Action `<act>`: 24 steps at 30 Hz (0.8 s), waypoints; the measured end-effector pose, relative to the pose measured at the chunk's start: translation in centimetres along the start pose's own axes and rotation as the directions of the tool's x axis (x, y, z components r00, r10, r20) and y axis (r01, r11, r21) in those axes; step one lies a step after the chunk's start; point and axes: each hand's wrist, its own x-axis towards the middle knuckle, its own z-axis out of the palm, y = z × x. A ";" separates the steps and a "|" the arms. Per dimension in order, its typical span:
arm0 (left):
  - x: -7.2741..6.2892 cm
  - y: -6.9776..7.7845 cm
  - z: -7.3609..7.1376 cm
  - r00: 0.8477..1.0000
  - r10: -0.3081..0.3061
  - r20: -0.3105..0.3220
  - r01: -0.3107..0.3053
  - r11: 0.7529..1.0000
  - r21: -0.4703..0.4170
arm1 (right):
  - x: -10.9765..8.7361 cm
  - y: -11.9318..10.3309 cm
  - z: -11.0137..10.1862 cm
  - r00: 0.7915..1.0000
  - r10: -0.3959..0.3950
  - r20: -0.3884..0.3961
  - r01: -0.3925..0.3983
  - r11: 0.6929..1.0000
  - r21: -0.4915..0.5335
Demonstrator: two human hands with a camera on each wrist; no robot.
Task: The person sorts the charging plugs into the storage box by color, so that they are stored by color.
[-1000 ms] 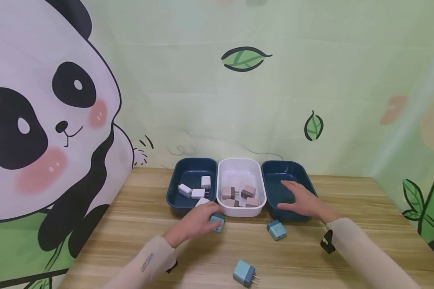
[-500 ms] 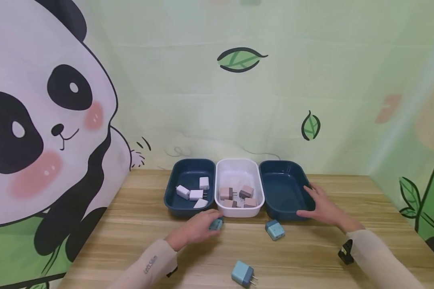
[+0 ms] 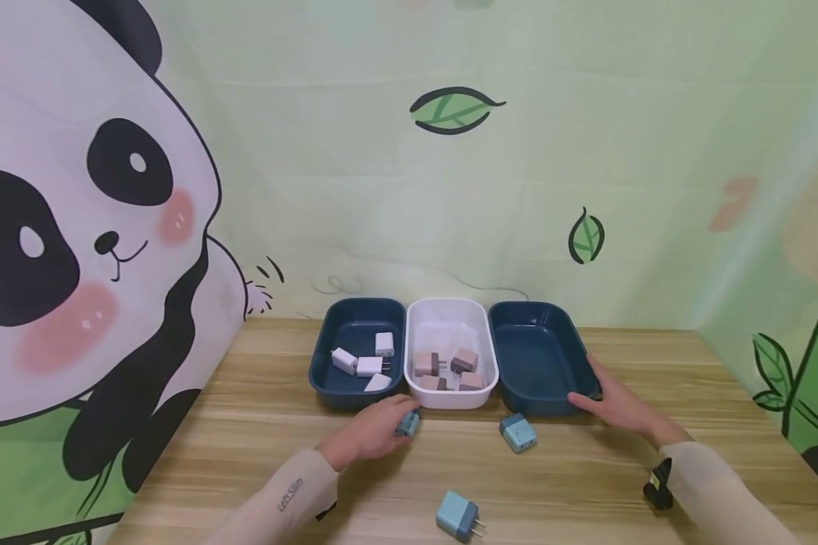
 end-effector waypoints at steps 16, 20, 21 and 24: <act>1.1 -0.1 0.0 0.999 0.054 -0.007 -0.053 0.993 0.101 | -0.3 -0.1 0.1 0.989 0.143 0.031 -0.141 0.988 -0.061; 1.1 0.0 -0.1 0.998 0.057 0.009 -0.058 0.994 0.091 | -0.3 -0.2 0.1 0.988 0.148 0.033 -0.146 0.988 -0.058; 1.1 0.1 -0.1 0.998 0.058 0.016 -0.060 0.995 0.084 | -0.3 -0.2 0.0 0.988 0.151 0.034 -0.149 0.987 -0.057; 1.2 0.4 0.0 0.997 0.062 0.036 -0.064 0.996 0.058 | -0.3 -0.2 -0.1 0.988 0.150 0.035 -0.148 0.988 -0.054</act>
